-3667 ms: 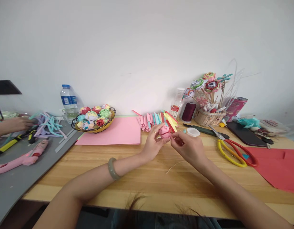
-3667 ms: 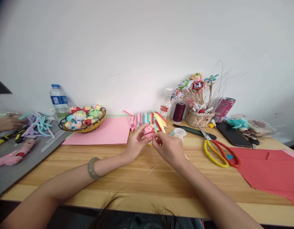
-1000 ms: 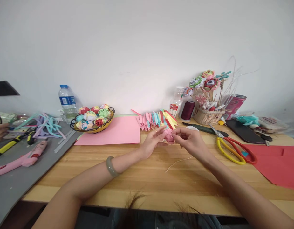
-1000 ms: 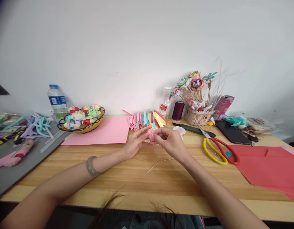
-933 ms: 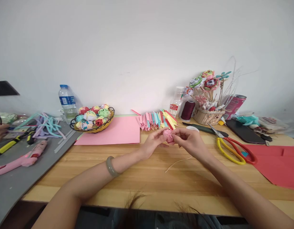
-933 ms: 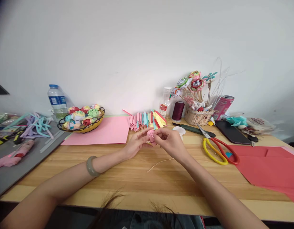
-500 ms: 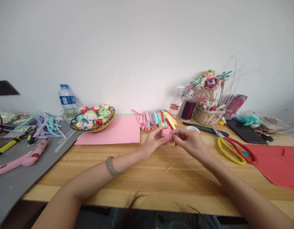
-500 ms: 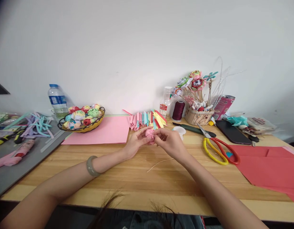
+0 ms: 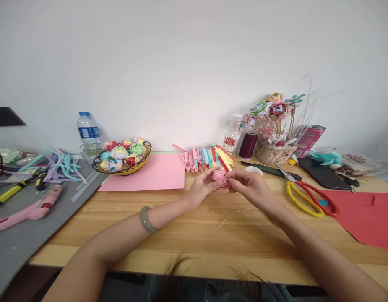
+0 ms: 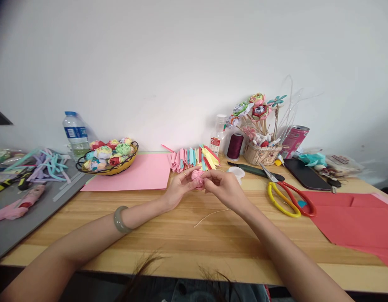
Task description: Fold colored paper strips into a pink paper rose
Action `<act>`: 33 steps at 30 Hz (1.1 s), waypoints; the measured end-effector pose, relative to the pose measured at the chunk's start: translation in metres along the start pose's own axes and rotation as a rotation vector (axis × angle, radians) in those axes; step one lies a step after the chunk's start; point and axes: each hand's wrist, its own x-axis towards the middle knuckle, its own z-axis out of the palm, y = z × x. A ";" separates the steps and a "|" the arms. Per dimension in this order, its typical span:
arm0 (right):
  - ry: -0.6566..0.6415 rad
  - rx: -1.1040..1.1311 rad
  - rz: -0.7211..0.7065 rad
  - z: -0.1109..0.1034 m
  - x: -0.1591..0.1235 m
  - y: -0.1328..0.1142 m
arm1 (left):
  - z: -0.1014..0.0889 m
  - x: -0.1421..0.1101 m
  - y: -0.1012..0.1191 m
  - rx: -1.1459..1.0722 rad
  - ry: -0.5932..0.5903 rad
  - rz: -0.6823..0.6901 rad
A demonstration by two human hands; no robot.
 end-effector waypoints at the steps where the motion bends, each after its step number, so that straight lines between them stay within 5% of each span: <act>1: -0.015 0.010 0.009 -0.001 0.000 -0.002 | 0.000 0.000 0.000 0.005 0.002 0.003; 14: 0.054 -0.176 -0.098 0.005 0.003 0.013 | 0.000 0.002 -0.001 0.015 0.038 0.004; 33: -0.113 0.221 0.089 -0.004 0.006 0.010 | -0.002 0.002 -0.004 0.052 -0.036 0.041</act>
